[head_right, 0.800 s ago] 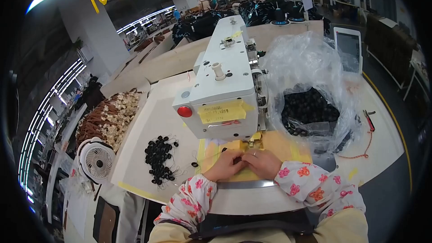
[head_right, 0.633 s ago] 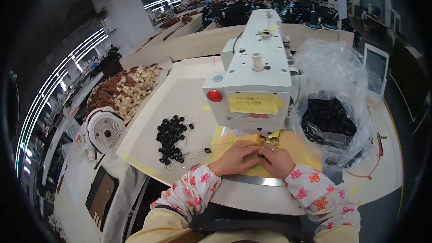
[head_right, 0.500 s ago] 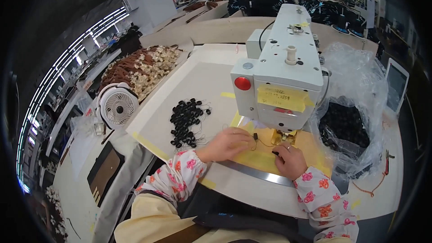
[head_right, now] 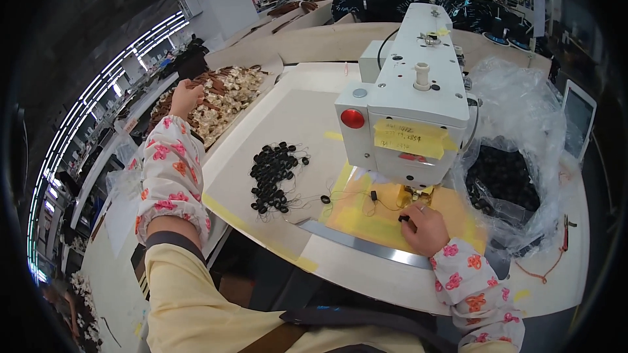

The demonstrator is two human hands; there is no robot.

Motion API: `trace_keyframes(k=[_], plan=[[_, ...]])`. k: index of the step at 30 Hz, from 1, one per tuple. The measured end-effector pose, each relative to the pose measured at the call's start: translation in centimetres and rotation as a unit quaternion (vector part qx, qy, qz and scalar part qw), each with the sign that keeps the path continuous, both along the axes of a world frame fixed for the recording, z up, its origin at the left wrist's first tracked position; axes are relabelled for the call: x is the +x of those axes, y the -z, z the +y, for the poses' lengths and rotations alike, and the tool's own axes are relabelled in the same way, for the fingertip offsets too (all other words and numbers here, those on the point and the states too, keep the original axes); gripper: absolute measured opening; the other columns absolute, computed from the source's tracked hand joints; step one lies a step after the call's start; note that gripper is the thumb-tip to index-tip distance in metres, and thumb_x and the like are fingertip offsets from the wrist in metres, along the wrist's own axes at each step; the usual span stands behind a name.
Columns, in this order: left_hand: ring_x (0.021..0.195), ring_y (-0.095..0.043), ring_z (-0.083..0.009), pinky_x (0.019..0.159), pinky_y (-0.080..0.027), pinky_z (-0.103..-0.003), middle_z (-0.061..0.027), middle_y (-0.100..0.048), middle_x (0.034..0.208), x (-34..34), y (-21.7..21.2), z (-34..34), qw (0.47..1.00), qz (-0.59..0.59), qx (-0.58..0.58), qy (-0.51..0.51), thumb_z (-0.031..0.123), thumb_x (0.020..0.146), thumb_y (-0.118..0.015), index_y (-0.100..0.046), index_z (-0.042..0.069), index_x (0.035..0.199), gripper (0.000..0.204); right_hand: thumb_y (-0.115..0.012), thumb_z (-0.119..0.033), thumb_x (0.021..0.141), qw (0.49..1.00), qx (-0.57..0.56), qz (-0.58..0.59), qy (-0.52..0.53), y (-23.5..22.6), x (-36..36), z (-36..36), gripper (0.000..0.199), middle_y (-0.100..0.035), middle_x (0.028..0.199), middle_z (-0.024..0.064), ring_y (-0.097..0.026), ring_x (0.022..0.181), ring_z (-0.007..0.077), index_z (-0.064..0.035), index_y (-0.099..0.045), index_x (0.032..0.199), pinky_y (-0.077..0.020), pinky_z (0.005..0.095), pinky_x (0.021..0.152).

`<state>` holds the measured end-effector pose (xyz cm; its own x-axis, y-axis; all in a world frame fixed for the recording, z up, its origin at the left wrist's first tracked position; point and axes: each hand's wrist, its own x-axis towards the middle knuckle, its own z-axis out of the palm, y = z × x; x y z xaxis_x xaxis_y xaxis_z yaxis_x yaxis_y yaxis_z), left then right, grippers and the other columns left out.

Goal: Threading and attaching small components to leather straps using a workstation machine in an industrial setting.

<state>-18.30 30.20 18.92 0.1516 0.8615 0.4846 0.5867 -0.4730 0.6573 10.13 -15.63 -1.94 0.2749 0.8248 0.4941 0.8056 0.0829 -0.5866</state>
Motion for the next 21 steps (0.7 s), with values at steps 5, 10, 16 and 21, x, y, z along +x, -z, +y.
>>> trace_keyframes(k=[5, 10, 16, 21], plan=[[0.066, -0.062, -0.0176, 0.056, -0.048, -0.026, -0.0150, -0.062, 0.082, 1.0, -1.6, -0.6, 0.999, 0.005, -0.041, -0.006, 0.021, 0.073, -0.060, -0.027, -0.005, 0.128, 0.069, -0.059, -0.002, 0.068, 1.000, -0.010, -0.023, 0.004, -0.8, 0.1, -0.3, 0.012, -0.053, 0.069, 0.0104, -0.055, 0.055, 0.0224, -0.0012, -0.055, 0.079, -0.0450, 0.0311, 0.050], [0.059, -0.059, -0.0161, 0.050, -0.047, -0.024, -0.0128, -0.060, 0.079, -0.1, -2.2, -0.7, 0.997, 0.000, -0.072, -0.007, 0.022, 0.078, -0.060, -0.016, -0.005, 0.132, 0.075, -0.058, -0.007, 0.068, 0.999, 0.000, -0.035, -0.009, -0.6, 0.0, 0.2, 0.011, -0.055, 0.071, 0.0116, -0.056, 0.060, 0.0289, -0.0036, -0.056, 0.078, -0.0458, 0.0375, 0.053], [0.050, -0.058, -0.0158, 0.044, -0.046, -0.026, -0.0129, -0.061, 0.068, 0.7, -1.9, 0.6, 0.993, -0.010, -0.108, 0.056, 0.019, 0.081, -0.054, -0.007, -0.002, 0.135, 0.074, -0.058, -0.008, 0.068, 0.999, 0.003, -0.051, 0.001, -0.5, 0.1, -0.3, 0.011, -0.056, 0.071, 0.0113, -0.056, 0.060, 0.0292, -0.0046, -0.056, 0.079, -0.0460, 0.0381, 0.053], [0.043, -0.053, -0.0139, 0.037, -0.041, -0.023, -0.0119, -0.059, 0.063, 1.2, -2.0, 0.8, 0.990, -0.023, -0.128, 0.058, 0.014, 0.081, -0.053, -0.003, 0.002, 0.137, 0.076, -0.058, -0.008, 0.068, 0.999, -0.004, -0.052, -0.002, -0.5, 0.0, -0.3, 0.011, -0.056, 0.072, 0.0113, -0.056, 0.060, 0.0297, -0.0046, -0.056, 0.079, -0.0455, 0.0383, 0.052]])
